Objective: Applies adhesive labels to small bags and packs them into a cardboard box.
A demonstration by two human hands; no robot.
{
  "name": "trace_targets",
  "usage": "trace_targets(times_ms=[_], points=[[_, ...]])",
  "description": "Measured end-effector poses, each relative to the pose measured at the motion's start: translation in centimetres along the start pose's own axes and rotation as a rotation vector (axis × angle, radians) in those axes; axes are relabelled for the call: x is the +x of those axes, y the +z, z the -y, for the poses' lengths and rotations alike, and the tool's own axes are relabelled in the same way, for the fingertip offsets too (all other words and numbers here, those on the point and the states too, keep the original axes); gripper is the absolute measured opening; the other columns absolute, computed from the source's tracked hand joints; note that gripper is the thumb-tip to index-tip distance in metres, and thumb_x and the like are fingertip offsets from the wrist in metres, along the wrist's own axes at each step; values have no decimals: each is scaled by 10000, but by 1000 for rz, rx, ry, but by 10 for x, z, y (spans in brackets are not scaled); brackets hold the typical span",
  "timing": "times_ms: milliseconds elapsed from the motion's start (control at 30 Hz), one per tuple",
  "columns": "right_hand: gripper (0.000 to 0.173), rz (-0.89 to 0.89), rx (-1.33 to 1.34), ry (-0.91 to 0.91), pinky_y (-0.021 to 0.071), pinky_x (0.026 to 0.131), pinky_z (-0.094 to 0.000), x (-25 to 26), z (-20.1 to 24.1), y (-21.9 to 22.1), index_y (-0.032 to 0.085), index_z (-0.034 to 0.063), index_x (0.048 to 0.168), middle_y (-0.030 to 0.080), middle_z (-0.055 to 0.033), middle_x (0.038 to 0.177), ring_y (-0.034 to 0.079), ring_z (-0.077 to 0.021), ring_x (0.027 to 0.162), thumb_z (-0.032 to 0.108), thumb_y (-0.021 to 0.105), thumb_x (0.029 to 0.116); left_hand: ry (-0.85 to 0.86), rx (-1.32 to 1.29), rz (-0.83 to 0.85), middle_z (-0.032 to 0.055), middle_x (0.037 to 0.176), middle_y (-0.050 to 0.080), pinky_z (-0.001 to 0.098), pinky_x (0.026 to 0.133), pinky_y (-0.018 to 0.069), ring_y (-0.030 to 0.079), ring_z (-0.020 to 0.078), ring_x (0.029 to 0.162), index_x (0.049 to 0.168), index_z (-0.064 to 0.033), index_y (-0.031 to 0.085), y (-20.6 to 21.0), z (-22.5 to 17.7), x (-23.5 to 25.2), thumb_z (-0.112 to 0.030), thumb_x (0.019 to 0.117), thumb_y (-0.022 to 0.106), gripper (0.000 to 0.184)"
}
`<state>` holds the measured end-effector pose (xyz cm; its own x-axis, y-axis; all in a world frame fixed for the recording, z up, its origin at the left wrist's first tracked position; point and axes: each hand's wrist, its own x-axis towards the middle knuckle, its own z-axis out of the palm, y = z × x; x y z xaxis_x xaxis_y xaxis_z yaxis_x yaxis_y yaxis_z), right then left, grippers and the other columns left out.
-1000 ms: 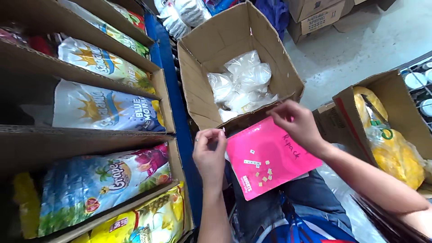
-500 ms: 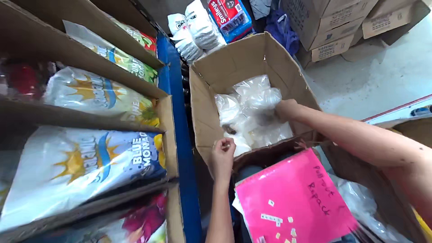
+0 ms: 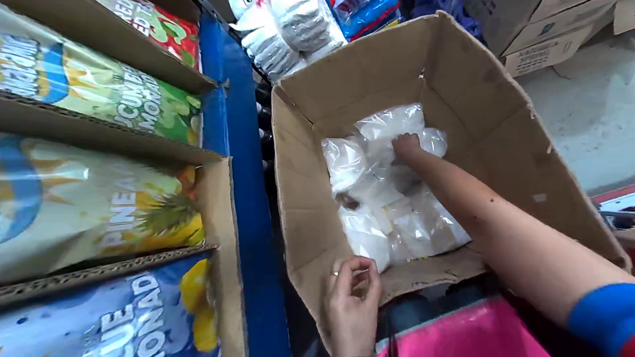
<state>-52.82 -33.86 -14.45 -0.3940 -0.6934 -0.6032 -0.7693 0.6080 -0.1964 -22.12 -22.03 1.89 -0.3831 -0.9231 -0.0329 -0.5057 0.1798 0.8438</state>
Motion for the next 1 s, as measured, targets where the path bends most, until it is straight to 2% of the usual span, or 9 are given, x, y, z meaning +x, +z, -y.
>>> trace_targets(times_ms=[100,167,367,533,667,800,900,933,1000], points=[[346,103,-39,22,419,1021,-675,3,-4,34,608,-74,1312,584,-313,1350,535,-508,1284,100,569,1016,10,-31,-12,64,967,666,114,742,568,663,-31,846,916,24,709,2,4,0,-65,854,686,111],[300,164,-126,-42,441,1005,-647,-7,-9,32,632,-81,1266,619,-291,1311,574,-479,1252,47,474,1045,4,-40,-29,56,961,667,113,740,569,663,-33,836,905,14,711,2,5,-1,-73,845,689,108],[317,209,-185,-71,400,1026,-703,-60,-30,-26,644,-98,1245,592,-322,1338,542,-505,1280,115,513,1050,-1,-71,-32,66,987,670,132,746,573,671,-17,861,931,20,704,-5,2,-1,-81,868,680,122],[307,89,-136,-36,421,979,-726,-144,-34,-78,651,-77,1235,622,-320,1279,578,-518,1218,135,574,1027,36,-77,-57,116,1002,668,183,756,569,671,55,888,976,46,700,-9,-1,-1,-72,907,668,141],[343,-161,-29,-257,468,927,-690,-242,-37,-103,671,-16,1187,627,-236,1291,623,-467,1155,266,504,1085,68,-151,-96,132,1014,669,227,759,578,675,83,877,1001,64,686,-26,-11,-15,-68,919,656,158],[305,-637,289,-594,508,1026,-513,-346,-74,-117,727,-5,1143,608,-154,1412,635,-285,1232,199,513,1067,224,-274,-162,89,1005,656,167,733,574,665,7,841,987,88,663,-48,-40,-40,-64,913,629,172],[290,-980,825,-828,548,909,-219,-399,-82,-112,709,72,1072,694,42,1114,644,10,1004,229,465,1078,398,-406,-153,-28,1024,663,191,777,594,669,-1,905,999,-32,670,-64,-72,-59,-150,953,644,129],[262,-1048,1093,-844,561,853,-189,-411,-77,-108,688,194,1070,708,148,1016,651,62,935,295,448,1094,458,-438,-138,-74,1044,671,207,791,603,675,8,937,1011,-112,686,-67,-84,-66,-221,970,661,119],[336,-1110,1582,-796,576,856,-186,-438,-61,-105,634,250,1155,723,169,988,672,64,937,296,303,1126,573,-459,-118,-129,1069,669,206,794,607,680,13,975,1005,-222,701,-71,-114,-82,-271,972,662,71]])
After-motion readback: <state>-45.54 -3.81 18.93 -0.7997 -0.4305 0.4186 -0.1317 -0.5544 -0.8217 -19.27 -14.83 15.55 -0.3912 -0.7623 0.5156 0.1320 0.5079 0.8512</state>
